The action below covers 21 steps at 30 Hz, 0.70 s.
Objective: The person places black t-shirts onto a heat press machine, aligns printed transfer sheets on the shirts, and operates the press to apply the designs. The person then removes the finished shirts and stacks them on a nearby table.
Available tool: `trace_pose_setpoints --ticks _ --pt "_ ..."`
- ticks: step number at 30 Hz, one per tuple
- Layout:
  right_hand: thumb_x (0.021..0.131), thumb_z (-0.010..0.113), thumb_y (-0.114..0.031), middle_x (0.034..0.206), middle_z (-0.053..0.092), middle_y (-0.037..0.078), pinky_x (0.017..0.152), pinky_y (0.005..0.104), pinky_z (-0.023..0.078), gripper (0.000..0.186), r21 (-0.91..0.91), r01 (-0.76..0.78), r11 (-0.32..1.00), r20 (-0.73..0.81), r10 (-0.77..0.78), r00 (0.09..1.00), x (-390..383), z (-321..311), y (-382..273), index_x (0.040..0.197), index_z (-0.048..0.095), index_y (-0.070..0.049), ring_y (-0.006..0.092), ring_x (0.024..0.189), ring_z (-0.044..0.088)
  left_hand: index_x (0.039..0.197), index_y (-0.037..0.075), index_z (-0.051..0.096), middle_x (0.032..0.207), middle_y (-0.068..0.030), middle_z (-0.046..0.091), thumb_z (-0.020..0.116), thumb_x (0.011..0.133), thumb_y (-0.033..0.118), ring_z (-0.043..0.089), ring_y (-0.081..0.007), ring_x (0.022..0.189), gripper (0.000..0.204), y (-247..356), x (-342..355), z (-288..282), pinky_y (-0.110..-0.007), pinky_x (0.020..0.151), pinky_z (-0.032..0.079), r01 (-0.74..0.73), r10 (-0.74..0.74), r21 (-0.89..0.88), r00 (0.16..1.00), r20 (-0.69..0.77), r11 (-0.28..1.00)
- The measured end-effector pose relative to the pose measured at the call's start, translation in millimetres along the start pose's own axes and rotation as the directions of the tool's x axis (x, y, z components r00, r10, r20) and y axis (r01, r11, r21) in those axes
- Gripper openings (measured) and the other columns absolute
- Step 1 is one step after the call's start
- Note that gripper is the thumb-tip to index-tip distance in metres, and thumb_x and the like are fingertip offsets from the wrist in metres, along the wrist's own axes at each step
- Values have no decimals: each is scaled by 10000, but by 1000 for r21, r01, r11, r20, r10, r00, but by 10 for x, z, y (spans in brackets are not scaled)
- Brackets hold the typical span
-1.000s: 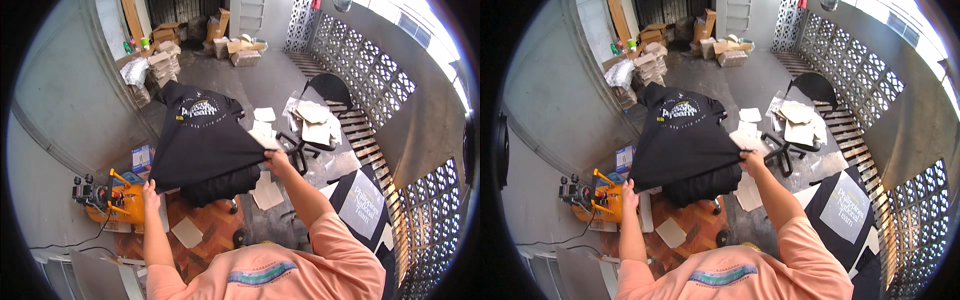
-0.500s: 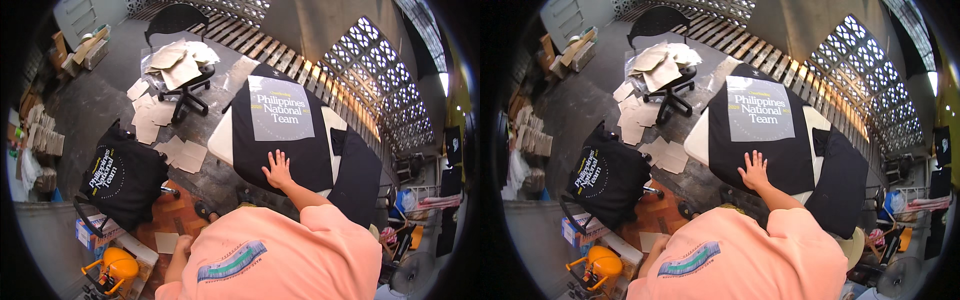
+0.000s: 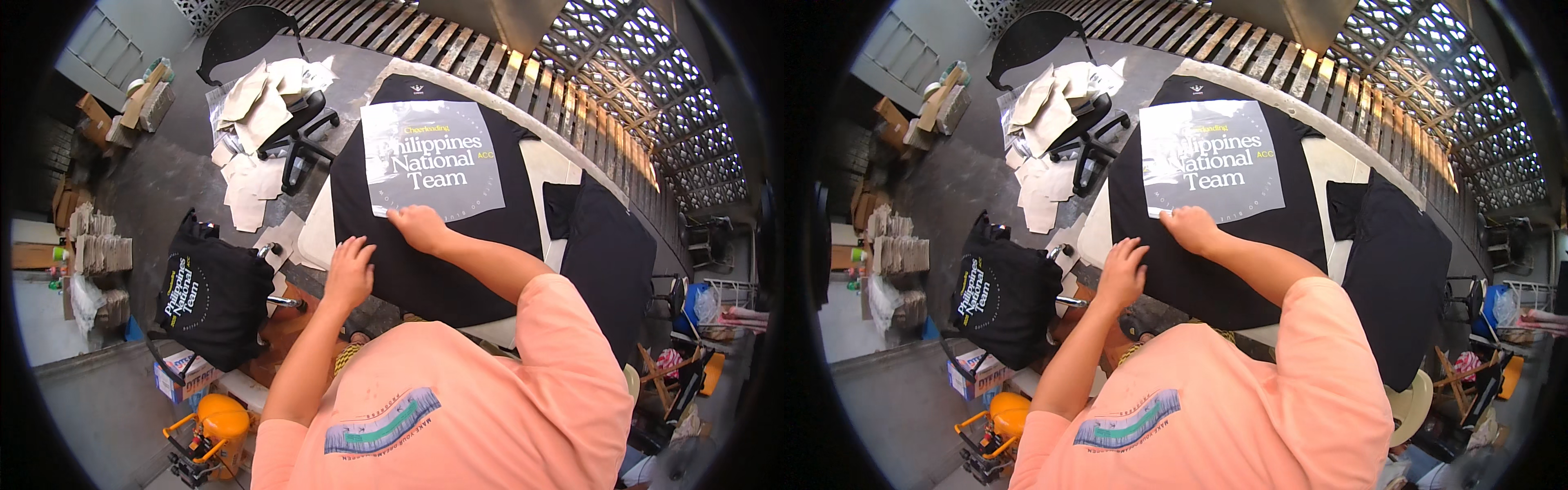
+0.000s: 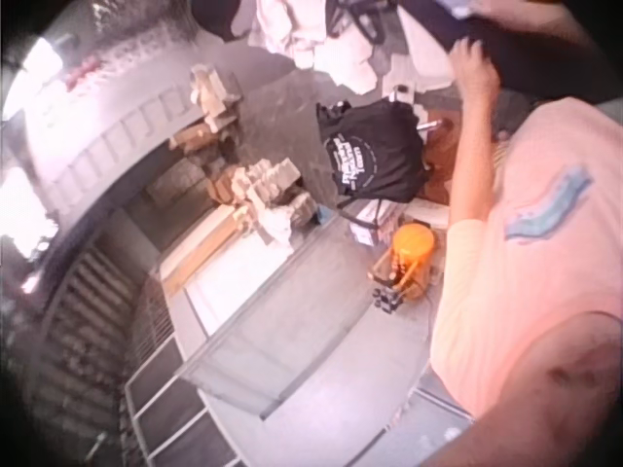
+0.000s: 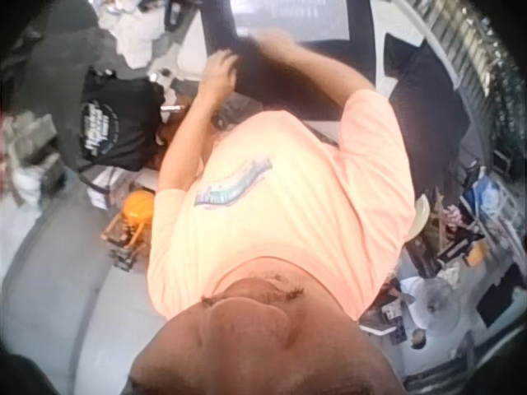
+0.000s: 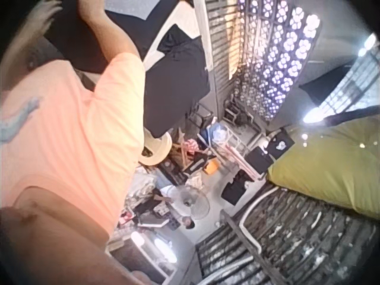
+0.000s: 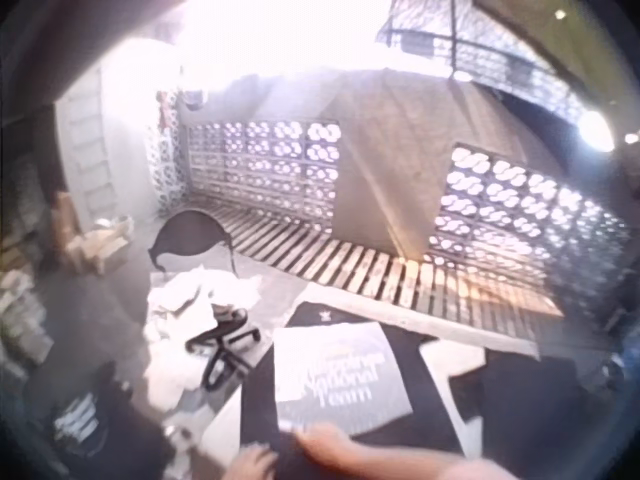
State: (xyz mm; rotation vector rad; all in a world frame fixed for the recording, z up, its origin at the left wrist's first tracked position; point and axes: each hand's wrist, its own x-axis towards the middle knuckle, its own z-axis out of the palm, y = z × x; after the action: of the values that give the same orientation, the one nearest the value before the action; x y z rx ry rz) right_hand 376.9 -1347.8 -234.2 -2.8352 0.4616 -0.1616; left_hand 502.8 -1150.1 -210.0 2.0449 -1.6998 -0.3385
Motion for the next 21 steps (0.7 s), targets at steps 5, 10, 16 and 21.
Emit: trace_pose_setpoints --ticks 5,10,16,21 --pt "824 610 -116 914 702 183 799 397 532 195 555 -444 704 -7 538 843 205 24 636 977 723 -74 334 869 678 1471 191 375 1578 -188 160 694 816 280 119 -436 1447 733 294 -173 344 -582 1155 132 84 -134 164 936 325 983" --pt "816 670 -50 868 707 74 683 292 520 196 708 -586 394 150 728 669 288 -104 1378 1007 714 -33 140 746 652 1473 204 374 1577 -192 160 701 814 281 118 -432 1449 739 390 -370 359 -575 1157 136 83 -146 190 924 352 978" --pt "874 594 -8 799 661 71 485 273 485 219 896 -414 159 -1 934 357 -115 -478 2642 1080 665 -29 138 579 598 1478 212 360 1578 -188 158 703 814 279 124 -431 1448 750 502 -450 376 -588 1152 137 144 -214 214 910 355 966" --pt "850 619 -162 939 719 86 754 377 531 131 738 -538 407 -615 733 -290 -1542 -1990 4145 908 701 -78 228 858 687 1459 195 387 1571 -173 186 677 832 272 143 -421 1446 695 564 -326 313 -630 1140 106 111 -210 260 895 394 959"
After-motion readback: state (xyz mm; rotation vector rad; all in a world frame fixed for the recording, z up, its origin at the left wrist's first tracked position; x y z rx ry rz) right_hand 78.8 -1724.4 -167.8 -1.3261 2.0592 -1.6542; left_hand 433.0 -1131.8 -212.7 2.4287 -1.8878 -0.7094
